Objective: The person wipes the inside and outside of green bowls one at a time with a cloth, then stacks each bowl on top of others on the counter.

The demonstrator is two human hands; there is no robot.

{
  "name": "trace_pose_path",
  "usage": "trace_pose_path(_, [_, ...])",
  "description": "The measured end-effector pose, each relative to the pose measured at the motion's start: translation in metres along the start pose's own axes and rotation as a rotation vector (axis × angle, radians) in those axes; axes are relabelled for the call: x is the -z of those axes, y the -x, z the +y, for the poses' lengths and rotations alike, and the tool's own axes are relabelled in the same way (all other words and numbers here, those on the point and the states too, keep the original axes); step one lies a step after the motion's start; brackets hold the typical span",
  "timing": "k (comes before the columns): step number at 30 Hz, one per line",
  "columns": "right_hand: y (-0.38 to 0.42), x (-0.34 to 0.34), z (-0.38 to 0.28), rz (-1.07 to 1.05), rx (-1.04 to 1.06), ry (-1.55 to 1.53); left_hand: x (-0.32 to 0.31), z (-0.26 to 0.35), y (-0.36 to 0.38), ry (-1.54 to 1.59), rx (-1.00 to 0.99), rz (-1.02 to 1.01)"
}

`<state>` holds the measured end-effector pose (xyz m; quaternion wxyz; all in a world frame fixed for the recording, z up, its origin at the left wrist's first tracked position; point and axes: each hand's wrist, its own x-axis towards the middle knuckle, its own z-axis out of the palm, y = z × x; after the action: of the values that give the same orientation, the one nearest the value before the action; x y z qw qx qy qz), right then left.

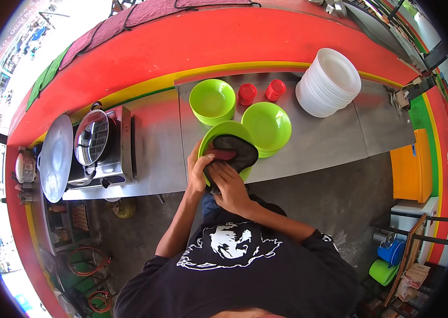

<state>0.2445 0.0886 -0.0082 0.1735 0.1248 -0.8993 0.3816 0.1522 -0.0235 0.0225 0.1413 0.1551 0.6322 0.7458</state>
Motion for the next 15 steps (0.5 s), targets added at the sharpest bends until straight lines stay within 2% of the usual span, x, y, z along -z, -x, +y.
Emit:
trace_pose_path(2, [-0.011, 0.002, 0.001, 0.036, 0.036, -0.042, 0.002, -0.001, 0.001, 0.128, 0.007, -0.012])
trace_pose_path(5, [-0.016, 0.007, 0.005, 0.063, 0.037, -0.122, -0.016, 0.022, 0.009, -0.076, -0.124, 0.011])
trace_pose_path(8, [-0.013, 0.009, 0.003, 0.038, 0.032, -0.173, -0.013, 0.013, 0.015, -0.017, -0.081, 0.083])
trace_pose_path(9, [-0.01, 0.012, 0.002, 0.028, 0.07, -0.13, -0.005, 0.012, 0.015, 0.1, -0.044, 0.044])
trace_pose_path(12, [0.002, 0.027, 0.012, -0.165, 0.198, 0.05, 0.017, 0.007, 0.01, 0.253, 0.023, -0.031])
trace_pose_path(13, [0.006, 0.03, 0.02, -0.168, 0.234, 0.07, 0.027, 0.013, 0.01, 0.169, 0.107, -0.077])
trace_pose_path(15, [0.007, 0.034, 0.036, -0.178, 0.311, 0.109, 0.02, 0.028, 0.013, 0.068, 0.187, -0.03])
